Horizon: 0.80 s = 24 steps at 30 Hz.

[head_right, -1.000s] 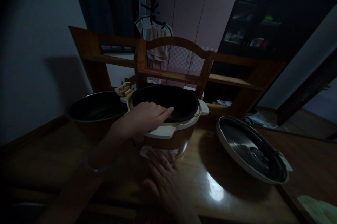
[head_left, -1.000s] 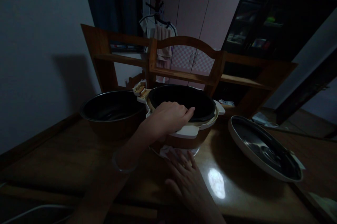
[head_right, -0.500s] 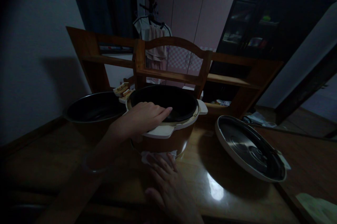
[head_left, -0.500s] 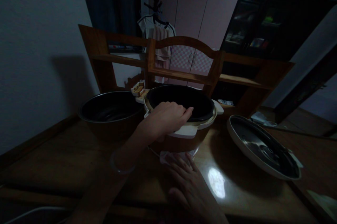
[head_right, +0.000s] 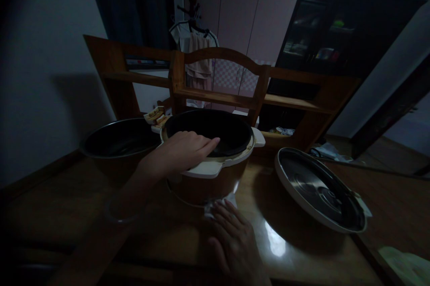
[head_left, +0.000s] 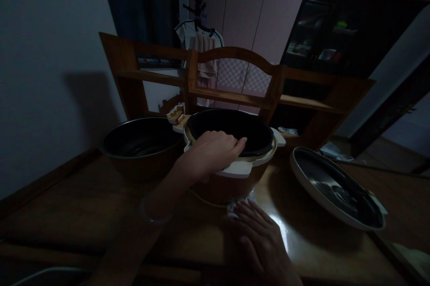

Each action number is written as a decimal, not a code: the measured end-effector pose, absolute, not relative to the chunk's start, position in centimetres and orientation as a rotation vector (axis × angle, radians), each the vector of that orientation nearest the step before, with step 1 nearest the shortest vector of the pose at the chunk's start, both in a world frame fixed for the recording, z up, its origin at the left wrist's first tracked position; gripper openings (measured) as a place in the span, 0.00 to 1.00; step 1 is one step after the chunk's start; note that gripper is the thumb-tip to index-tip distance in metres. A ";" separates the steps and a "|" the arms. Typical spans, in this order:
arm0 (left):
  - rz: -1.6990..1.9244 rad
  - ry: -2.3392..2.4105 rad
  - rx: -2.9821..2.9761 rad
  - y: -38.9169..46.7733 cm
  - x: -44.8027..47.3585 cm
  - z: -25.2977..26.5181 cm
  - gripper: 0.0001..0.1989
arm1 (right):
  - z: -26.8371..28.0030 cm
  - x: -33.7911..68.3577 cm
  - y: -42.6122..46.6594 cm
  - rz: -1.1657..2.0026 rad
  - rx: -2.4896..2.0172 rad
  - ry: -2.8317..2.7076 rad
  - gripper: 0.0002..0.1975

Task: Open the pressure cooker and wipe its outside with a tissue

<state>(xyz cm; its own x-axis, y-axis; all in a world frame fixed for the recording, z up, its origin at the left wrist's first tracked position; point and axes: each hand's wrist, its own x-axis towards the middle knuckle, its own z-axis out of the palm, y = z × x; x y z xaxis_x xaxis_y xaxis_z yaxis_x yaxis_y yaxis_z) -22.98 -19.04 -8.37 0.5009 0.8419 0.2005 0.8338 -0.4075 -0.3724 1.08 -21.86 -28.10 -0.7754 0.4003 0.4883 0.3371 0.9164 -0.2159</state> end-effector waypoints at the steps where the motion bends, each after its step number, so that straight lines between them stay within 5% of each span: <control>1: 0.028 -1.388 -2.326 -19.1 -23.0 -8.3 0.22 | -28.7 1.6 -21.9 0.224 -0.549 -2.427 0.23; 9: 0.016 -1.370 -2.326 -19.1 -23.0 -8.3 0.22 | -26.5 0.8 -22.3 1.089 -0.737 -0.968 0.31; 24: 0.037 -1.390 -2.328 -18.9 -23.0 -8.4 0.21 | -25.3 -7.4 -22.2 0.795 -0.887 -1.376 0.30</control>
